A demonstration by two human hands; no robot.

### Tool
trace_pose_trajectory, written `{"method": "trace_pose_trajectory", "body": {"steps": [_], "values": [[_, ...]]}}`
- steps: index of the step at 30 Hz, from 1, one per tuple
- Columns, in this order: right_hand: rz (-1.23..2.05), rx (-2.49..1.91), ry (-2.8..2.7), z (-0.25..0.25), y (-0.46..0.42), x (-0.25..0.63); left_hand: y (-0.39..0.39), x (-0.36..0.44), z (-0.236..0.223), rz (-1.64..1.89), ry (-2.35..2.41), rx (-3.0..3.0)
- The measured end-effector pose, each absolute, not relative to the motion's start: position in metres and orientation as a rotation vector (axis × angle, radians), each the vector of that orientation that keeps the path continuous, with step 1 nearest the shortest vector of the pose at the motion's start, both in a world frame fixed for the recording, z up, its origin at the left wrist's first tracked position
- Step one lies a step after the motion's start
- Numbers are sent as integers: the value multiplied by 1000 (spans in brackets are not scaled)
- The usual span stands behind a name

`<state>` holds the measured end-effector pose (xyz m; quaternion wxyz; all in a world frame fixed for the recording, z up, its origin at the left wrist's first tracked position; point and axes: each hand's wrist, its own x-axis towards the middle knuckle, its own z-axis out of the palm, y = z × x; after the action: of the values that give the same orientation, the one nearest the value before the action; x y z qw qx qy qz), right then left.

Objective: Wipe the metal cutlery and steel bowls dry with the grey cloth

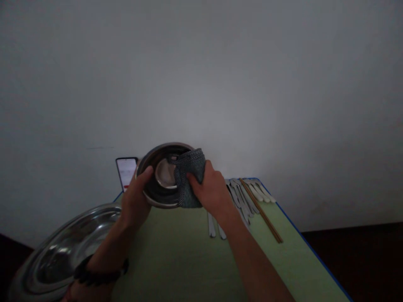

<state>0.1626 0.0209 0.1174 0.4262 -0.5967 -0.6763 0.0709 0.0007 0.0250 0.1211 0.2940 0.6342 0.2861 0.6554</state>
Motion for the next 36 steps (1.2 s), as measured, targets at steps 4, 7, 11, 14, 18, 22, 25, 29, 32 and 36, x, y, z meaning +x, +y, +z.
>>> {"method": "trace_pose_trajectory", "body": {"steps": [4,7,11,14,18,22,25,29,32,36], "values": [[83,-1606,-1690,116,22,160,22,8,120,1765,755,1671],[11,-1660,-1703,114,22,159,19,13,117,1781,765,1682],[-21,-1690,-1732,114,23,163,20,11,118,1738,791,1680],[35,-1655,-1769,115,24,168,22,5,123,1683,802,1698],[189,-1535,-1746,116,23,166,23,4,123,1732,823,1680],[356,-1388,-1550,108,22,146,20,18,113,2099,786,1461],[537,-1311,-1460,100,24,132,16,29,106,2148,783,1425],[584,-1281,-1492,95,31,136,17,32,104,2046,809,1535],[471,-1345,-1564,98,34,151,20,24,108,1918,865,1595],[267,-1493,-1686,104,33,164,21,4,119,1618,907,1708]]}}
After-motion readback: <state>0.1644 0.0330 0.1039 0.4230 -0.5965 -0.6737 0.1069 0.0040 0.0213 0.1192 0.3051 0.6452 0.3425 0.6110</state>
